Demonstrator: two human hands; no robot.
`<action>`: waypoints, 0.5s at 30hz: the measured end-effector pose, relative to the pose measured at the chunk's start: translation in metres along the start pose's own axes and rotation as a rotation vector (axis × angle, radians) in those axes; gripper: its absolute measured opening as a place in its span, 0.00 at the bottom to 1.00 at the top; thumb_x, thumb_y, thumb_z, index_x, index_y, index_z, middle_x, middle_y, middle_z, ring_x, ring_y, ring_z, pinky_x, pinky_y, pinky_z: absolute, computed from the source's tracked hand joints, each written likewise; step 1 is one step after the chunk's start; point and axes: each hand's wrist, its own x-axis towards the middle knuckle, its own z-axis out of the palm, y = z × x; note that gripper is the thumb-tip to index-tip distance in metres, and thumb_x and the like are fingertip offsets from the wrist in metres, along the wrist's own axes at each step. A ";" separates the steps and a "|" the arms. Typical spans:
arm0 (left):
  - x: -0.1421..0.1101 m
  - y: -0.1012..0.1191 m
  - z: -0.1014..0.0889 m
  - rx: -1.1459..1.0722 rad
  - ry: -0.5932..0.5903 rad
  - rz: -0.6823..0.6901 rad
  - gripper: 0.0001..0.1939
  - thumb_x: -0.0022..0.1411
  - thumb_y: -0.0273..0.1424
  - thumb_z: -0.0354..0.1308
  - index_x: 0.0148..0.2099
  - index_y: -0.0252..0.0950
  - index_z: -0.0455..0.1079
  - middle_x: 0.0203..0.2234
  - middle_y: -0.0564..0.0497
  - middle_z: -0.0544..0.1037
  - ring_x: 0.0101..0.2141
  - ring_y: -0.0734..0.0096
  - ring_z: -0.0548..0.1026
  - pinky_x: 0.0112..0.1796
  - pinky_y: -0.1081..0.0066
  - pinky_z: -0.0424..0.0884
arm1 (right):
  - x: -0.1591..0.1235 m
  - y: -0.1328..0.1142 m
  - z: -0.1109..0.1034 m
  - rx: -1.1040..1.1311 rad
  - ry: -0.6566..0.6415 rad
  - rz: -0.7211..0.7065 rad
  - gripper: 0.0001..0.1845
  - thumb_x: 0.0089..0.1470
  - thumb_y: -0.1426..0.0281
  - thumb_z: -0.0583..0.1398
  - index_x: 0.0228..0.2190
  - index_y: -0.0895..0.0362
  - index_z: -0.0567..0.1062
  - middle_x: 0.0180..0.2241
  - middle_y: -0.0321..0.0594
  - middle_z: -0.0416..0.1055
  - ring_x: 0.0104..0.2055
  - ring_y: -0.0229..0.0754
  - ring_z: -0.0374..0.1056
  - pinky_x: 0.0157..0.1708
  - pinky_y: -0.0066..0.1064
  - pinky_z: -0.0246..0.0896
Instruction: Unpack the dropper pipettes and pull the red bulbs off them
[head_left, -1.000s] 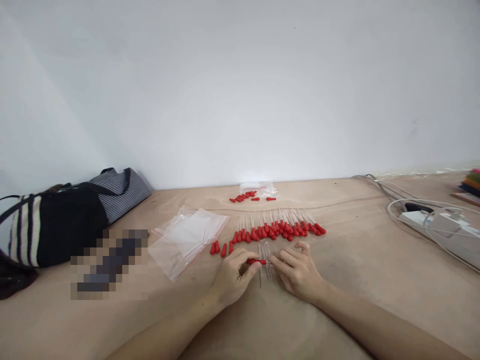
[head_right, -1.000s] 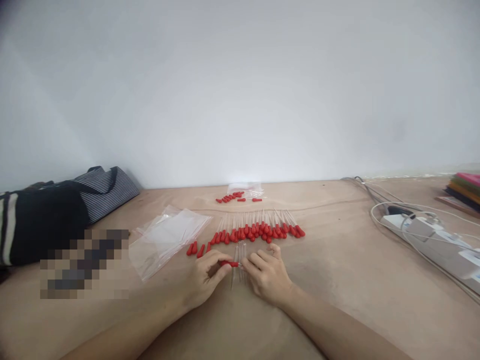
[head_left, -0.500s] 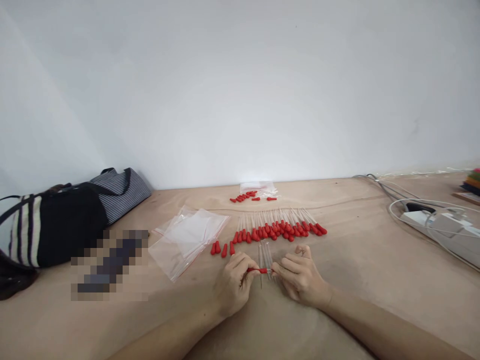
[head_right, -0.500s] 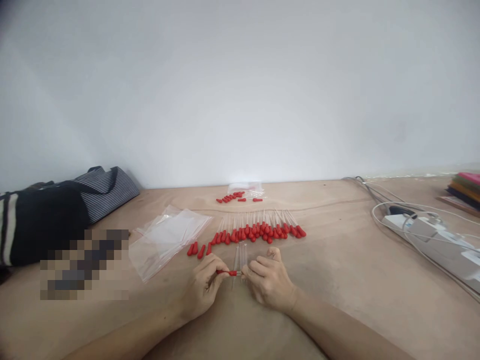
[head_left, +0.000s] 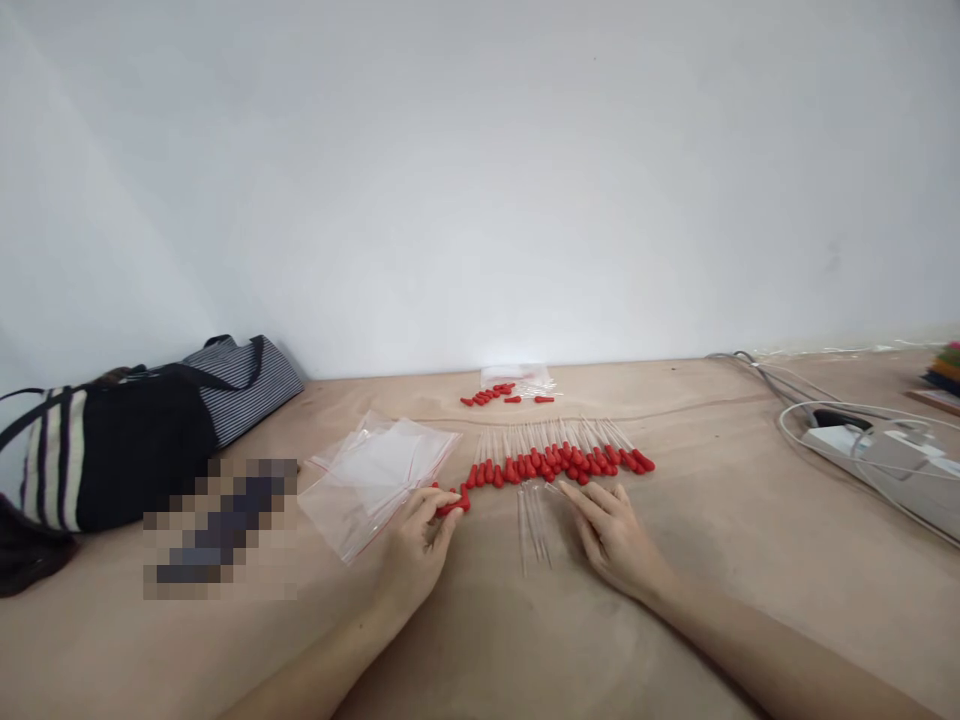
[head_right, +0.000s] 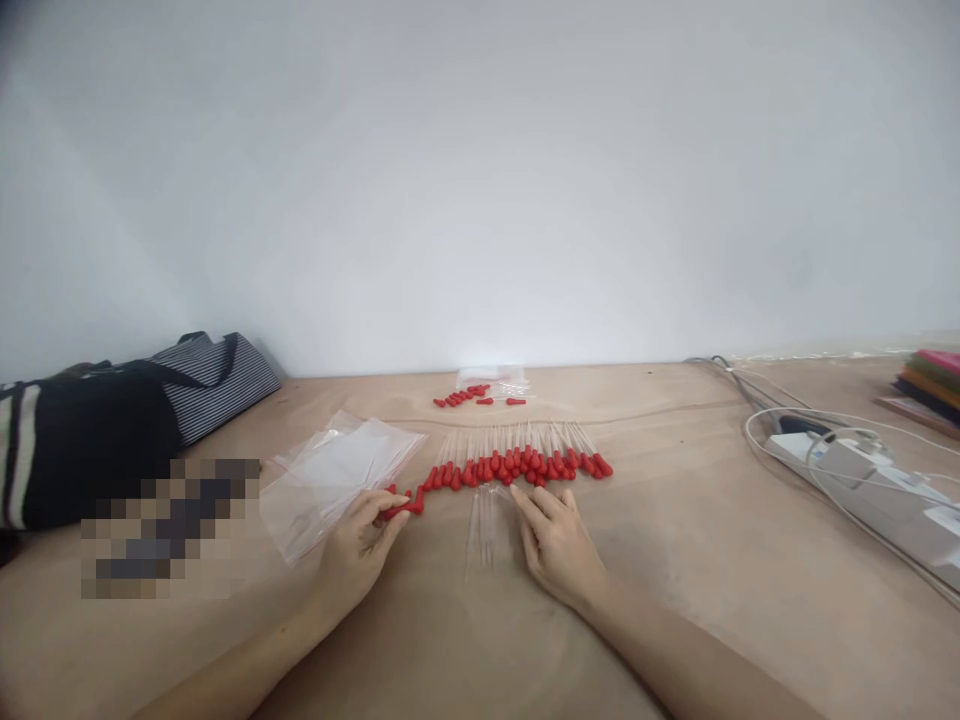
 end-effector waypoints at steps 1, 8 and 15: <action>0.001 -0.002 -0.002 0.025 0.030 -0.008 0.08 0.59 0.31 0.48 0.38 0.37 0.68 0.32 0.50 0.71 0.35 0.69 0.71 0.35 0.69 0.69 | -0.001 -0.001 0.001 0.008 -0.015 0.030 0.18 0.54 0.77 0.46 0.45 0.62 0.67 0.28 0.42 0.68 0.29 0.39 0.61 0.31 0.31 0.49; -0.005 -0.014 -0.022 0.082 0.010 -0.008 0.11 0.57 0.31 0.48 0.41 0.37 0.67 0.31 0.50 0.72 0.30 0.72 0.72 0.33 0.72 0.71 | -0.001 -0.003 -0.001 0.050 -0.078 0.165 0.13 0.55 0.73 0.47 0.35 0.57 0.71 0.24 0.37 0.69 0.25 0.36 0.61 0.30 0.29 0.48; -0.012 -0.015 -0.026 0.053 -0.086 -0.056 0.05 0.54 0.33 0.51 0.30 0.37 0.66 0.22 0.55 0.71 0.23 0.74 0.71 0.25 0.75 0.70 | 0.005 -0.010 0.004 -0.086 -0.133 0.181 0.15 0.54 0.74 0.48 0.31 0.56 0.74 0.23 0.39 0.68 0.26 0.36 0.60 0.30 0.30 0.43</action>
